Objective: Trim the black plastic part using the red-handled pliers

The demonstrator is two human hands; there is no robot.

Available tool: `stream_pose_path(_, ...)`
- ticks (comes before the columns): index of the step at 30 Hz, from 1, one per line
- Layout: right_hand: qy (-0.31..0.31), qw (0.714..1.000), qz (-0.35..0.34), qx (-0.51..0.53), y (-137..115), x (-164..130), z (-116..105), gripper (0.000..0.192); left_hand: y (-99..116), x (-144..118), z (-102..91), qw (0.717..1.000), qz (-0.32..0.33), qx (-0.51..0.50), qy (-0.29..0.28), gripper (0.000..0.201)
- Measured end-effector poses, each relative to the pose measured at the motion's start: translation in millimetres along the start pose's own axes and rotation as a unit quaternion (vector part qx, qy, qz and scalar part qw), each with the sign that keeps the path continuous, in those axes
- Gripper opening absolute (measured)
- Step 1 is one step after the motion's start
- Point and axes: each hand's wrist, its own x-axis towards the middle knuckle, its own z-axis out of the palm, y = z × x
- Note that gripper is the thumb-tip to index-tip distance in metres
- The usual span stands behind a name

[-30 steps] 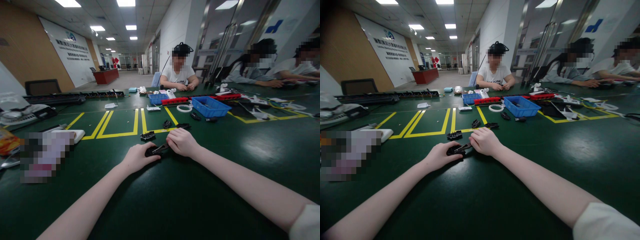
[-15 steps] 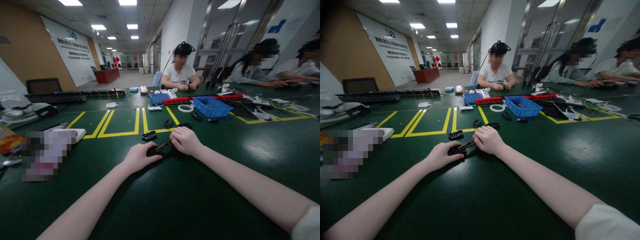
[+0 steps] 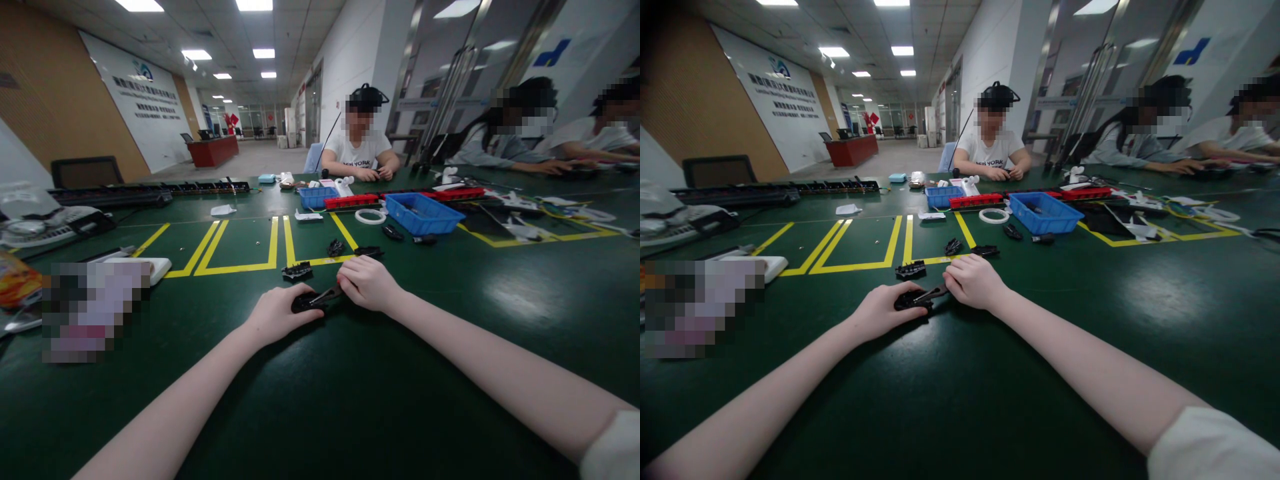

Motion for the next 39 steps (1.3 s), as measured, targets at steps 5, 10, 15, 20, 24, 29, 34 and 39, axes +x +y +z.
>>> stream_pose_path(5,-0.006,1.000,0.001,-0.001,-3.0,0.5,-1.0,0.032,-1.6,0.0,0.7,1.000,0.005,0.005,0.004,0.044)
stream_pose_path(10,-0.012,1.000,0.005,-0.002,-3.8,1.1,-2.3,0.033,-1.7,-0.5,1.3,1.000,0.004,0.005,0.006,0.044)
stream_pose_path(15,-0.020,1.000,0.007,-0.003,0.6,1.3,-0.8,0.032,-1.6,-0.4,1.2,1.000,-0.003,0.000,0.011,0.044)
stream_pose_path(20,-0.030,1.000,0.005,-0.003,2.9,1.6,-0.1,0.032,-1.5,0.0,1.1,1.000,-0.006,-0.003,0.005,0.045)
stream_pose_path(24,-0.036,0.999,0.007,-0.004,0.6,1.8,-1.0,0.034,-1.9,0.3,1.2,1.000,-0.003,-0.009,0.006,0.044)
stream_pose_path(29,-0.035,0.999,0.012,-0.011,-5.3,1.8,-4.1,0.036,-2.1,-0.4,1.3,1.000,0.007,-0.004,0.004,0.044)
stream_pose_path(34,-0.026,0.999,0.009,-0.018,-7.4,2.3,-5.1,0.038,-1.7,-0.2,1.3,1.000,0.003,-0.006,0.001,0.044)
stream_pose_path(39,-0.016,1.000,0.005,-0.019,-6.4,2.4,-1.8,0.038,-0.9,0.2,1.1,1.000,0.001,0.008,0.002,0.042)
